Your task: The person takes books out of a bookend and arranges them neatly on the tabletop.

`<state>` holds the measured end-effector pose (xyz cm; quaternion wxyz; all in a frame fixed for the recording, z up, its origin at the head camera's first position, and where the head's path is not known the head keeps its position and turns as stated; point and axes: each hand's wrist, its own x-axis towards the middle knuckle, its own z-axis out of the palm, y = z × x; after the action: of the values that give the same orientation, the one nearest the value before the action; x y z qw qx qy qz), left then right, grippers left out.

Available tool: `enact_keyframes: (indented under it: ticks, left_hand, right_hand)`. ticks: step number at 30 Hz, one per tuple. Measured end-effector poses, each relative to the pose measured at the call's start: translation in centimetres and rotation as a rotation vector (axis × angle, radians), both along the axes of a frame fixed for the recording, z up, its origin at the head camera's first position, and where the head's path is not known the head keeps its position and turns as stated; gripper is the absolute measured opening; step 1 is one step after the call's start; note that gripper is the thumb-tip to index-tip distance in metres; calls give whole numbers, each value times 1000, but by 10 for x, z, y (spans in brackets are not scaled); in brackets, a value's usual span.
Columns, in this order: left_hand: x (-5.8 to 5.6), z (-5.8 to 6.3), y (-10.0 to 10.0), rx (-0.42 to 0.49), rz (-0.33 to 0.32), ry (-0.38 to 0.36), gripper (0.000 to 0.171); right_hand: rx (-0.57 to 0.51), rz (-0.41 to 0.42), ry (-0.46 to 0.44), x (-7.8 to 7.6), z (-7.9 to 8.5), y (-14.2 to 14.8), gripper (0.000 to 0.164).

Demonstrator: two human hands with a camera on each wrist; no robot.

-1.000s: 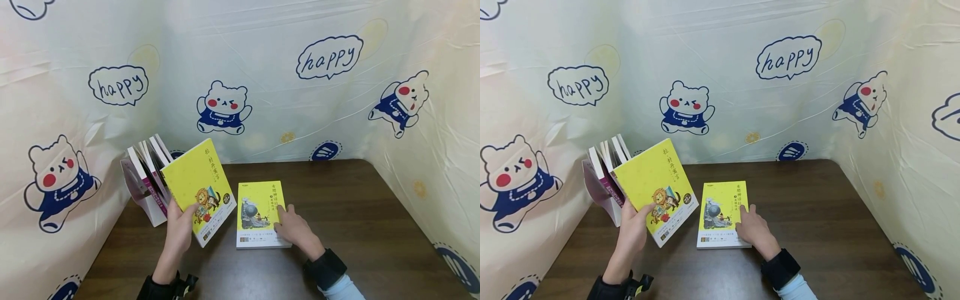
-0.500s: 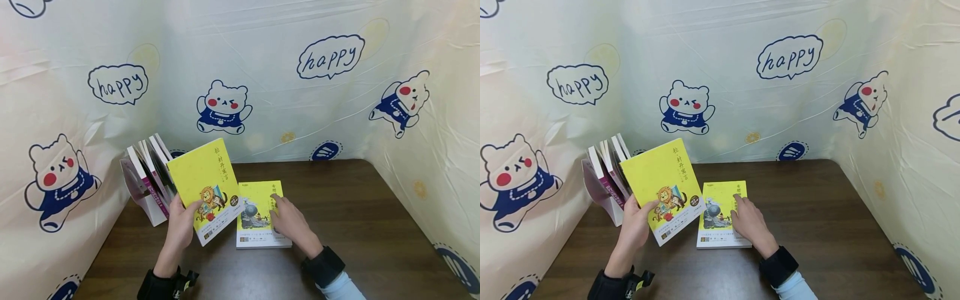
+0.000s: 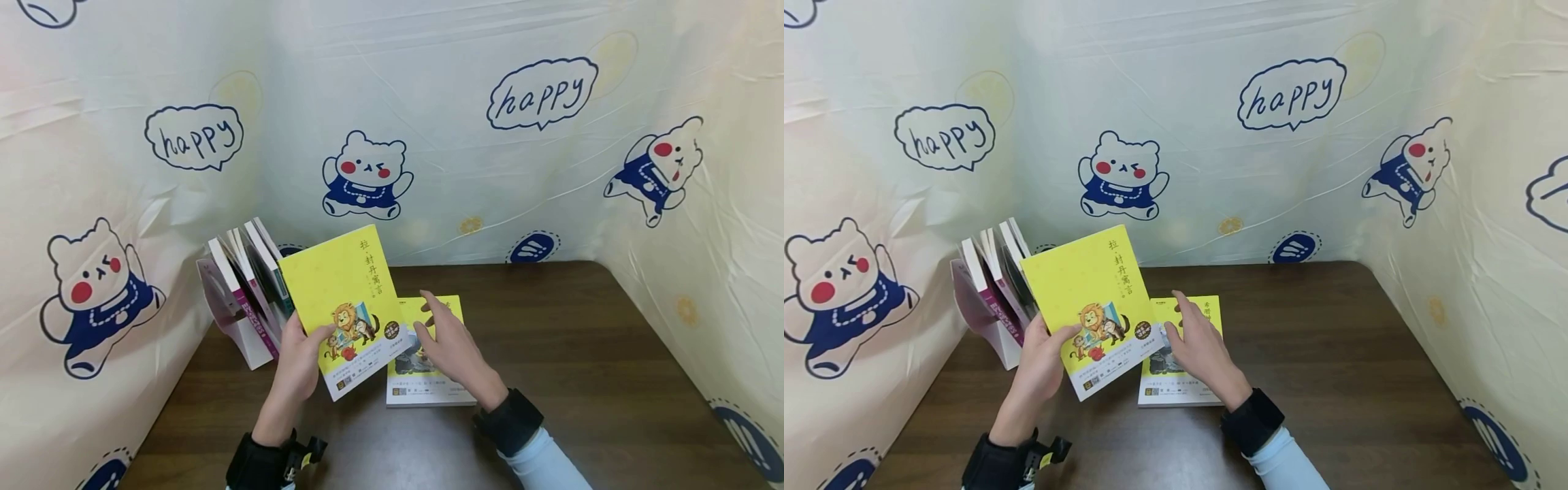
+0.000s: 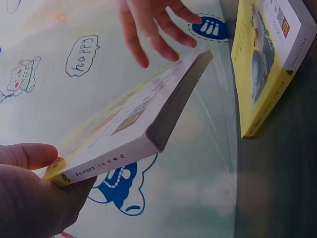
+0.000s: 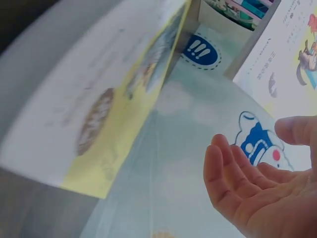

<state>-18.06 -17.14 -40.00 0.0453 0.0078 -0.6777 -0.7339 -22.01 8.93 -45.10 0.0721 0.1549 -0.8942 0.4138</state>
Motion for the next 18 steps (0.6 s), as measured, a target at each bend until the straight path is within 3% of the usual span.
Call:
enact_keyframes:
  ticks: [10,18]
  left_hand:
    - [-5,-1,1,23,-50,0,62]
    - [-9,-5,1,44,-47,-1,65]
  right_hand:
    - [-45,82,6,-7,8,-20,75]
    - [-82,122,58,-7,8,-25,83]
